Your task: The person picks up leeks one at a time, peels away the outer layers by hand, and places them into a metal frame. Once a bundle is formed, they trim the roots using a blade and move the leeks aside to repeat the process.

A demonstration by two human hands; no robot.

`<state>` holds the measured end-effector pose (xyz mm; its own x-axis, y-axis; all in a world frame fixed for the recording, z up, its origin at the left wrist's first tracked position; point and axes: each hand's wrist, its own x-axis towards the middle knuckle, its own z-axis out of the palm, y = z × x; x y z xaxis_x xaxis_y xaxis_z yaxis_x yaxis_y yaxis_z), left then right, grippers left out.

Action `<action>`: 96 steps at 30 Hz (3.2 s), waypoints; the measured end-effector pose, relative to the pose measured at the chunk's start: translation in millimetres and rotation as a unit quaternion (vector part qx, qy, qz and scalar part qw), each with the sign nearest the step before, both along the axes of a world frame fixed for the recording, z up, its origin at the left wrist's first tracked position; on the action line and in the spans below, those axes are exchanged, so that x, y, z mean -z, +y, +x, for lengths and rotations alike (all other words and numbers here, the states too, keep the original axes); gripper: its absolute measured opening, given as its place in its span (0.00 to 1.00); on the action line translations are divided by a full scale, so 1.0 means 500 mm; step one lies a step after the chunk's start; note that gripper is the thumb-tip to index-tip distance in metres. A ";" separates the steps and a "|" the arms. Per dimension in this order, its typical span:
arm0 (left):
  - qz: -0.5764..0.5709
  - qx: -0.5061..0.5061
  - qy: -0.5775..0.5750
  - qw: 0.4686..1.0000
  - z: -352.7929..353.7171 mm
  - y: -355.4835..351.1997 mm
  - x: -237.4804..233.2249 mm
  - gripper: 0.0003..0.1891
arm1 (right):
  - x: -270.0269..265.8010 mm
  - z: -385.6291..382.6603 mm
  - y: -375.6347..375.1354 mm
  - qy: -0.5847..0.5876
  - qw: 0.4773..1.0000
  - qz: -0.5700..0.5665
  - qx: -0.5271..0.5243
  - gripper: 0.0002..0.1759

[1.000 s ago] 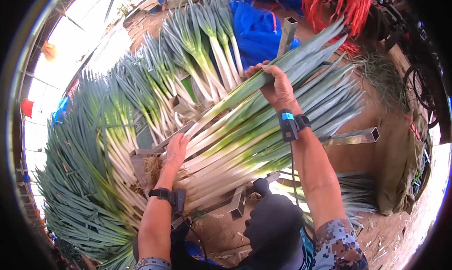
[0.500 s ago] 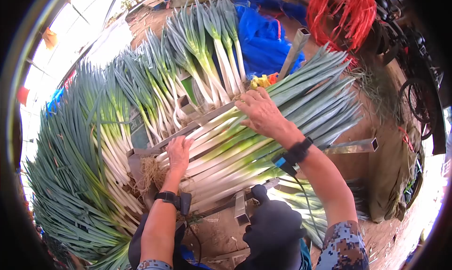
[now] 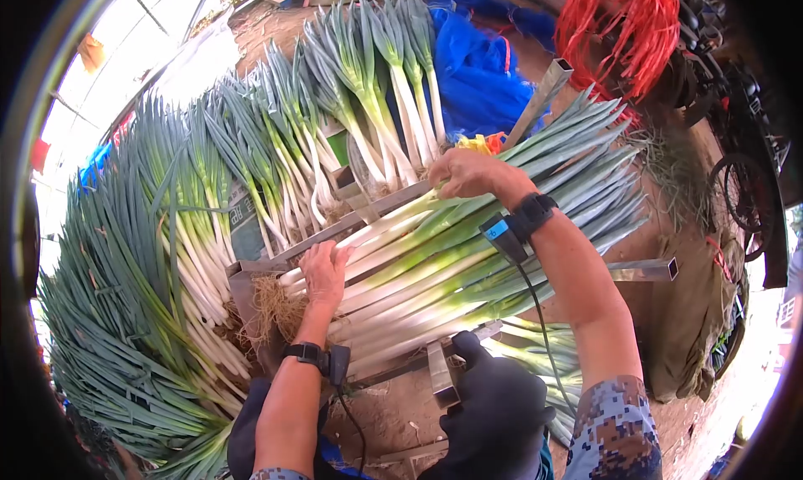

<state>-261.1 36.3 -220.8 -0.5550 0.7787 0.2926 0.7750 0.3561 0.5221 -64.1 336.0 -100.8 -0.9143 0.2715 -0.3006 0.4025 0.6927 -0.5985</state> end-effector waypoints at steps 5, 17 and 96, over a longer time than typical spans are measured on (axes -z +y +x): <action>-0.001 -0.001 -0.008 1.000 0.004 0.001 -0.007 0.17 | 0.031 -0.021 0.035 -0.035 0.996 -0.075 -0.028 0.17; -0.006 0.009 -0.013 1.000 0.001 -0.004 -0.005 0.17 | -0.028 -0.053 -0.008 -0.090 0.979 0.163 -0.085 0.12; -0.355 0.182 0.032 0.916 -0.017 -0.087 -0.122 0.45 | 0.116 0.057 -0.163 0.067 0.941 0.318 -0.092 0.49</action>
<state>-269.8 -7.3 -159.8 -0.2209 0.9152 -0.3371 0.9304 0.3014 0.2087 -35.4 254.6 -158.9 -0.9817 0.1902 -0.0084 0.1903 0.9788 -0.0753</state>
